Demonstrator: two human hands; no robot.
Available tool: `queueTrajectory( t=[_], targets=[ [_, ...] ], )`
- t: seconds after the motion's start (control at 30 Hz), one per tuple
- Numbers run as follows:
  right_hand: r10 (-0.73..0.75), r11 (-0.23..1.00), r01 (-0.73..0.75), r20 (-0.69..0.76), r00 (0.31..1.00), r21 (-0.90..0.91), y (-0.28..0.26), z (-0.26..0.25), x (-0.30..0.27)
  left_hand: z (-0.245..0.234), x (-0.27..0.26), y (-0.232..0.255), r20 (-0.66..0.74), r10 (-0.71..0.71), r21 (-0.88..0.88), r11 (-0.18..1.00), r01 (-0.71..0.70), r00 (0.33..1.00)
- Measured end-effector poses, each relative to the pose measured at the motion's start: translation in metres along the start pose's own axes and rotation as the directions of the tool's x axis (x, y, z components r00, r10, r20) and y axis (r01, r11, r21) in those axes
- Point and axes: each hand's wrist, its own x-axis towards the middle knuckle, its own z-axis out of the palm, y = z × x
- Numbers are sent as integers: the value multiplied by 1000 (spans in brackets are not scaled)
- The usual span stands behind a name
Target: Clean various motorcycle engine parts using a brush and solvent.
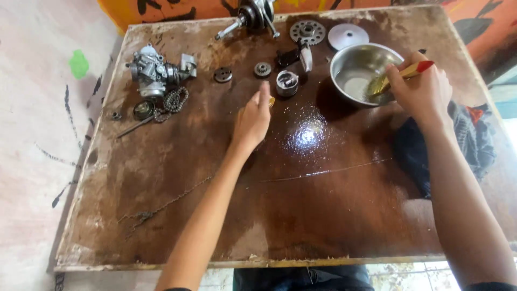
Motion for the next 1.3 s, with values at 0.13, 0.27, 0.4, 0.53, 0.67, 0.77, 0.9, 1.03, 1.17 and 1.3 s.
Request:
queueTrajectory(
  t=[0.13,0.27,0.4,0.53,0.67,0.77,0.9,1.03,1.17,1.3],
  targets=[
    [-57,993,61,-46,997,97,12,18,3,-37,-18,53,25,-58,423,905,42,998],
    [267,524,-96,-57,962,846,-9,23,-1,-55,-7,37,48,-59,430,902,33,997],
    [211,239,-2,-51,976,971,-70,12,-17,-55,-1,30,206,-73,-307,942,135,976],
    [63,517,-218,218,974,827,-164,0,-40,-51,-11,44,219,-35,-345,932,111,975],
    [-263,660,-168,435,861,732,-220,32,-56,-70,-24,77,64,140,-252,960,-120,988],
    [-311,545,-211,429,848,811,-253,56,-61,-99,-30,91,63,115,-158,982,-104,991],
    [-124,590,-485,666,735,645,-307,47,-67,-177,-49,90,-125,214,-108,968,-228,969],
    [-664,413,137,195,721,900,-350,57,-89,-281,-78,80,-391,551,36,809,-586,737],
    [-645,401,169,147,750,900,-375,42,-87,-306,-127,87,-472,457,-131,809,-573,754],
    [-314,511,99,78,946,854,-326,11,-49,-237,-158,96,-105,79,-367,923,-112,991]
  ],
)
